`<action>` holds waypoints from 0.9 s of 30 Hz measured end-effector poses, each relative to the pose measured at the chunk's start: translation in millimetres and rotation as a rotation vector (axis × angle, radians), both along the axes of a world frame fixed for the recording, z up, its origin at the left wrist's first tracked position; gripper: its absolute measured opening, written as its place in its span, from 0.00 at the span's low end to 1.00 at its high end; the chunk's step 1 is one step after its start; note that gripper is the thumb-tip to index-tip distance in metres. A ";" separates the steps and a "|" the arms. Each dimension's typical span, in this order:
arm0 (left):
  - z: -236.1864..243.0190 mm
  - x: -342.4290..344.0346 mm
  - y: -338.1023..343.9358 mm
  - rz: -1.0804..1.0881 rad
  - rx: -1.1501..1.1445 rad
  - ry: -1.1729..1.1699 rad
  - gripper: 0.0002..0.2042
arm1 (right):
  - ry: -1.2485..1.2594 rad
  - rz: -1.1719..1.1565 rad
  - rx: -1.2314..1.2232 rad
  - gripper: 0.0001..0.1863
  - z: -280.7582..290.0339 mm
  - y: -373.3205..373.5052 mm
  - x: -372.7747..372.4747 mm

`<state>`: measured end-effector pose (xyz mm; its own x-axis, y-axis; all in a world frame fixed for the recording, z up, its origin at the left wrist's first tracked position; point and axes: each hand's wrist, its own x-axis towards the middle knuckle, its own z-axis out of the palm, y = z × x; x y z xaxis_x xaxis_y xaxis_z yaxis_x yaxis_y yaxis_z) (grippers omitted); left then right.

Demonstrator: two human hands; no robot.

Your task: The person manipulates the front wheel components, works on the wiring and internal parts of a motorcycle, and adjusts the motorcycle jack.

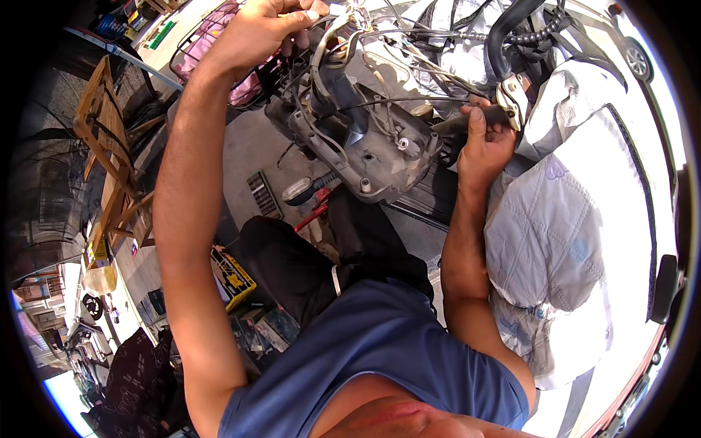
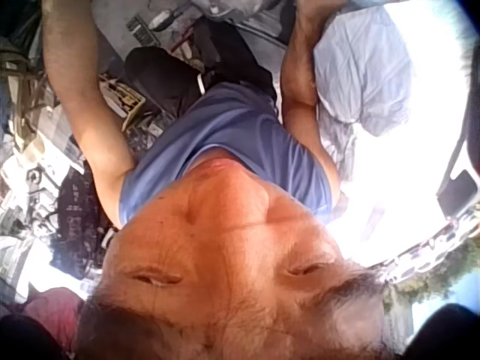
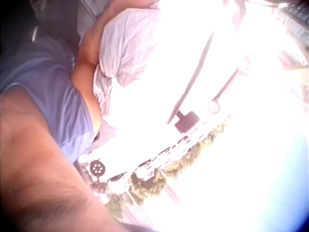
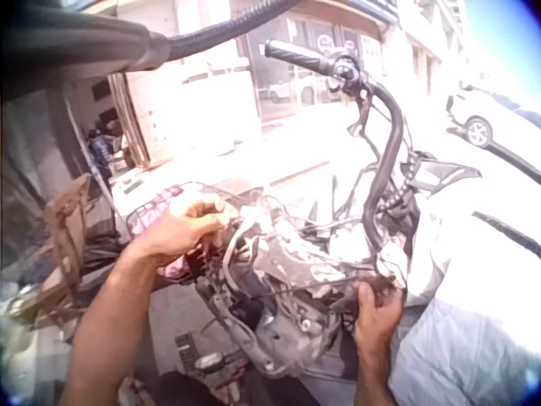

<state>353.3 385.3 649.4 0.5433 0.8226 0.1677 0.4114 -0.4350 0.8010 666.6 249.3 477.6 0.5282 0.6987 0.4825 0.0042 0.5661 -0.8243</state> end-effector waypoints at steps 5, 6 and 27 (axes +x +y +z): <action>-8.9 -27.4 47.8 0.116 0.051 0.060 0.10 | 0.005 0.002 0.004 0.17 2.5 3.8 -1.3; -14.0 -25.4 44.6 0.078 0.057 0.101 0.10 | 0.021 0.013 0.011 0.17 2.8 3.0 -1.9; -33.4 -31.2 20.4 -0.063 0.087 -0.007 0.08 | -0.108 -0.027 0.004 0.17 -5.8 1.6 5.1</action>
